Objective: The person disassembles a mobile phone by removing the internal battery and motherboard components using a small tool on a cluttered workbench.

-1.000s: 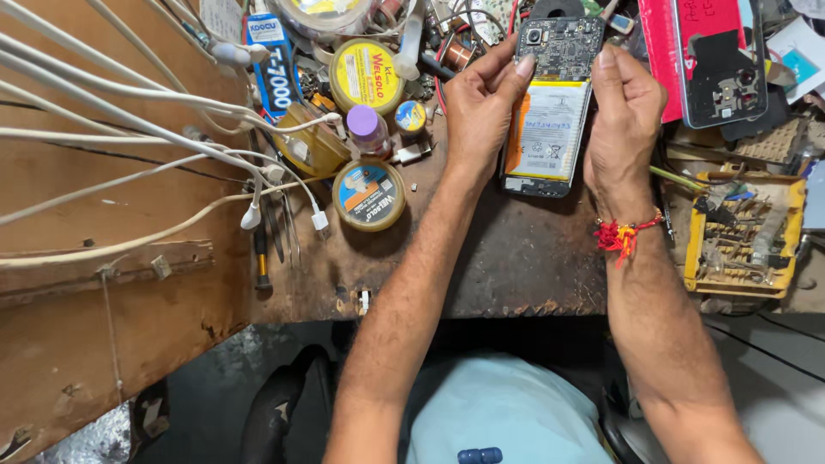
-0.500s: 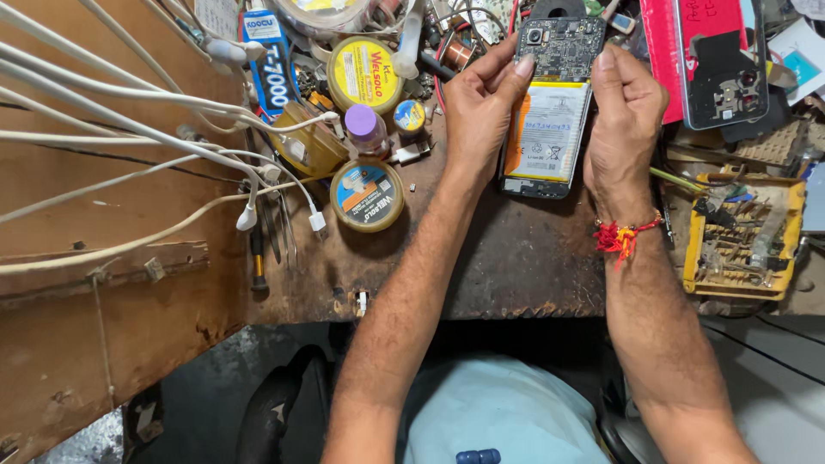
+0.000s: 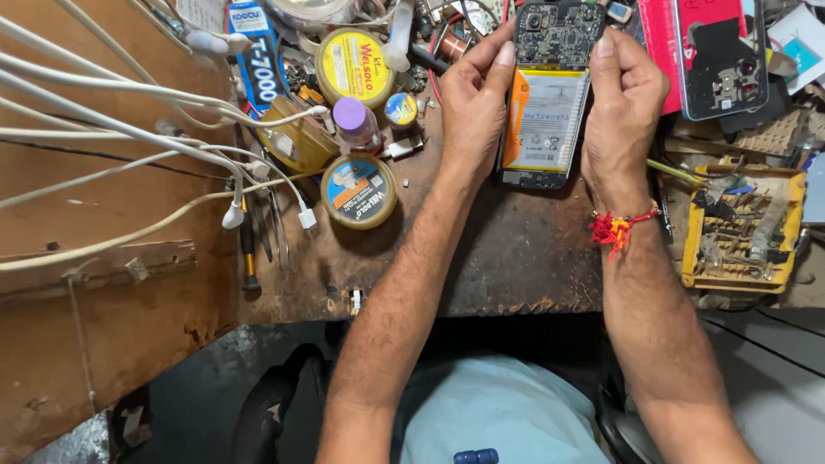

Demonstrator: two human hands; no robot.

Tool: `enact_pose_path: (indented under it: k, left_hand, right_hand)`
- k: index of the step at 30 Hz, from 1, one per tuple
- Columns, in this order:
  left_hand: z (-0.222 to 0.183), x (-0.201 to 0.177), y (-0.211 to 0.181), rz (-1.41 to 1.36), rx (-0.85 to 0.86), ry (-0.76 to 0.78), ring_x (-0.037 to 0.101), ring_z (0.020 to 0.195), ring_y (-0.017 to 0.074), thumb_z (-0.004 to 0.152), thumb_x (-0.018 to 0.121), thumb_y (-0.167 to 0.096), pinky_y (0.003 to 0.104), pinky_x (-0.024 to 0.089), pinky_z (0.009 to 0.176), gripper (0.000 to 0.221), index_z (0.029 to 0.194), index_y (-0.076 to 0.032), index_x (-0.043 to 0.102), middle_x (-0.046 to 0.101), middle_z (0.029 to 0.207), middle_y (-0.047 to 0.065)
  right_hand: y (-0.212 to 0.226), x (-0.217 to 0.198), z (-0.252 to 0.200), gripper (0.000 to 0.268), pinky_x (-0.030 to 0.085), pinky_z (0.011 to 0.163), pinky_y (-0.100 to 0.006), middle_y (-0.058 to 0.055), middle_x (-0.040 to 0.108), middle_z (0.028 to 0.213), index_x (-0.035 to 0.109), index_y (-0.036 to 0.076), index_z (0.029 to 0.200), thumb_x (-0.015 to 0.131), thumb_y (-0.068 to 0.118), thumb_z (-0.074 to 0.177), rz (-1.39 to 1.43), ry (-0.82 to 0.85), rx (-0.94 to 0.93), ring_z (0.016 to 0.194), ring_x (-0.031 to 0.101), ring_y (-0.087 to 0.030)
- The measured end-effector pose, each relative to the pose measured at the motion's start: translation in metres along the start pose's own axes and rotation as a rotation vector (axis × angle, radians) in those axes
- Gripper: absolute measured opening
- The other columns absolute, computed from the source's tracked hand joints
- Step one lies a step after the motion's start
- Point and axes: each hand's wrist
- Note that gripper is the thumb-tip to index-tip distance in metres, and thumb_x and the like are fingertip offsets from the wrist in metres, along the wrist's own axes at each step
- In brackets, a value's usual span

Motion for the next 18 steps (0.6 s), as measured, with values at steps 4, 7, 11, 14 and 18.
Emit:
enact_pose_path:
  k: [4, 7, 11, 14, 18]
  left_hand:
    - [0.002, 0.000, 0.002, 0.033, 0.036, -0.039, 0.068, 0.110, 0.0140, 0.112, 0.057, -0.006, 0.030, 0.056, 0.099, 0.036, 0.145, 0.007, 0.059, 0.072, 0.122, 0.012]
    - [0.001, -0.002, 0.004, 0.048, 0.063, -0.054, 0.068, 0.110, 0.0137, 0.112, 0.057, -0.006, 0.030, 0.056, 0.100, 0.035, 0.145, 0.007, 0.059, 0.072, 0.122, 0.012]
    - [0.004, -0.006, 0.009, 0.053, 0.093, -0.080, 0.069, 0.111, 0.0148, 0.112, 0.055, -0.004, 0.030, 0.056, 0.100, 0.033, 0.142, 0.009, 0.061, 0.072, 0.123, 0.014]
    - [0.006, -0.010, 0.013, 0.068, 0.088, -0.104, 0.068, 0.111, 0.0149, 0.112, 0.055, -0.002, 0.030, 0.056, 0.100, 0.033, 0.141, 0.009, 0.061, 0.072, 0.128, 0.014]
    - [0.006, -0.013, 0.016, 0.019, 0.056, -0.100, 0.068, 0.109, 0.0156, 0.111, 0.055, -0.001, 0.031, 0.056, 0.098, 0.033, 0.143, 0.009, 0.059, 0.071, 0.127, 0.015]
  right_hand:
    - [0.001, -0.001, 0.001, 0.028, 0.053, 0.097, -0.024, -0.003, 0.072, 0.119, 0.068, -0.005, 0.132, 0.052, 0.014, 0.121, -0.005, 0.055, -0.004, 0.105, 0.064, -0.007]
    - [0.003, 0.002, 0.003, 0.029, 0.055, 0.098, -0.026, -0.006, 0.072, 0.122, 0.065, -0.007, 0.137, 0.050, 0.011, 0.120, 0.042, 0.073, 0.020, 0.107, 0.066, -0.009]
    - [0.008, 0.005, 0.003, 0.034, 0.054, 0.103, -0.025, -0.008, 0.069, 0.131, 0.057, -0.007, 0.142, 0.048, 0.005, 0.112, 0.081, 0.078, 0.079, 0.114, 0.068, -0.010]
    - [0.009, 0.003, 0.001, 0.036, 0.055, 0.104, -0.027, -0.011, 0.068, 0.135, 0.055, -0.009, 0.148, 0.049, 0.003, 0.114, 0.140, 0.132, 0.109, 0.116, 0.068, -0.012]
    - [0.009, 0.000, -0.002, 0.036, 0.054, 0.108, -0.027, -0.012, 0.069, 0.136, 0.056, -0.011, 0.148, 0.053, 0.001, 0.115, 0.131, 0.161, 0.067, 0.118, 0.068, -0.013]
Point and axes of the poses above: each hand's wrist, its own z-axis towards the middle knuckle, its own x-axis out of the palm, y = z × x
